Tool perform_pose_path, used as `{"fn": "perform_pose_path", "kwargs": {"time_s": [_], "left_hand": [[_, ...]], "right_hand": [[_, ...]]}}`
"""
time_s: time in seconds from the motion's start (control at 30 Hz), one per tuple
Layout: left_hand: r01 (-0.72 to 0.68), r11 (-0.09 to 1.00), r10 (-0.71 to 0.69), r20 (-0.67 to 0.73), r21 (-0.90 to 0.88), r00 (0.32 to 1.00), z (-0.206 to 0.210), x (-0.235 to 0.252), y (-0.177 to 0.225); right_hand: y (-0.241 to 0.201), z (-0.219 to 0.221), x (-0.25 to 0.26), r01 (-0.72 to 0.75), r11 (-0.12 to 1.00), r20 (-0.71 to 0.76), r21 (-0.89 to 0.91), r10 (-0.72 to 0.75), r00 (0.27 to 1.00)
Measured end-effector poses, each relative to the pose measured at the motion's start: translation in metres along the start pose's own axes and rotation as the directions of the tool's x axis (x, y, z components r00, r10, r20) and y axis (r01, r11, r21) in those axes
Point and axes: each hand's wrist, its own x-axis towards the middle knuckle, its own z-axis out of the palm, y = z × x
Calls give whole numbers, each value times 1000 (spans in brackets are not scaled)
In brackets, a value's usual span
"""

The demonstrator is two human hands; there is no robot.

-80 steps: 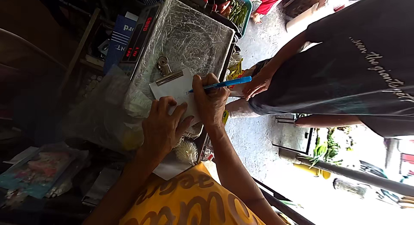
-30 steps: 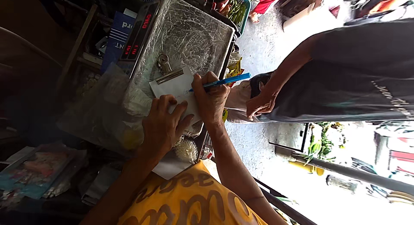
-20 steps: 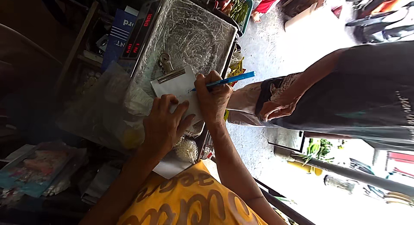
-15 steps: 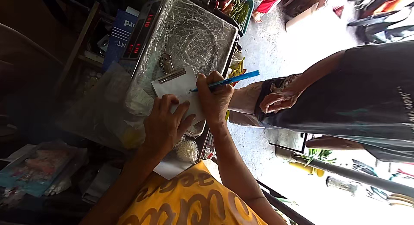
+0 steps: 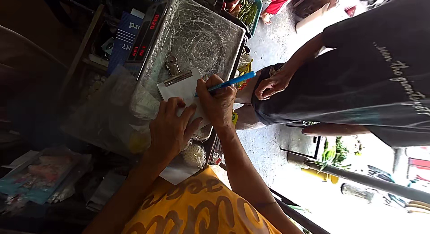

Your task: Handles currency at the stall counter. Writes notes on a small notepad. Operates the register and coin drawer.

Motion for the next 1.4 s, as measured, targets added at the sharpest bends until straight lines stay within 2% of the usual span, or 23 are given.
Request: {"fn": "perform_pose_path", "kwargs": {"time_s": [0.13, 0.17, 0.2, 0.27, 0.33, 0.43, 0.53, 0.7, 0.97, 1.13, 1.4], "left_hand": [[11, 998, -11, 4, -64, 1000, -3, -1, -2], [18, 994, -19, -10, -108, 1000, -5, 0, -4], [30, 989, -35, -27, -147, 999, -10, 2, -9], [68, 984, -78, -59, -164, 995, -23, 11, -21], [160, 979, -166, -40, -125, 985, -40, 27, -35], [311, 942, -299, 105, -126, 949, -52, 52, -58], [331, 930, -293, 221, -161, 930, -47, 71, -74], [304, 916, -250, 219, -262, 943, -44, 69, -76], [337, 902, -272, 251, -270, 929, -45, 72, -75], [324, 894, -251, 252, -310, 934, -44, 71, -82], [330, 856, -247, 246, -397, 937, -48, 67, -89]], "right_hand": [[-1, -12, 3, -96, 940, -11, 328, 106, 994], [-4, -17, 2, -103, 935, 0, 340, 109, 994], [-9, -23, 1, -91, 958, 11, 273, 91, 996], [-19, -33, -8, 3, 999, -23, -32, -3, 1000], [-31, -31, -21, 54, 951, -49, -303, -73, 996], [-49, -6, -43, 29, 892, 84, -451, 11, 996], [-49, 19, -43, 28, 838, 168, -545, 77, 983], [-52, 19, -36, -4, 844, 211, -536, 139, 967], [-51, 4, -28, -36, 890, 258, -454, 170, 951], [-56, 6, -27, -24, 850, 319, -527, 224, 921], [-57, -8, -18, -11, 893, 366, -450, 196, 910]]}}
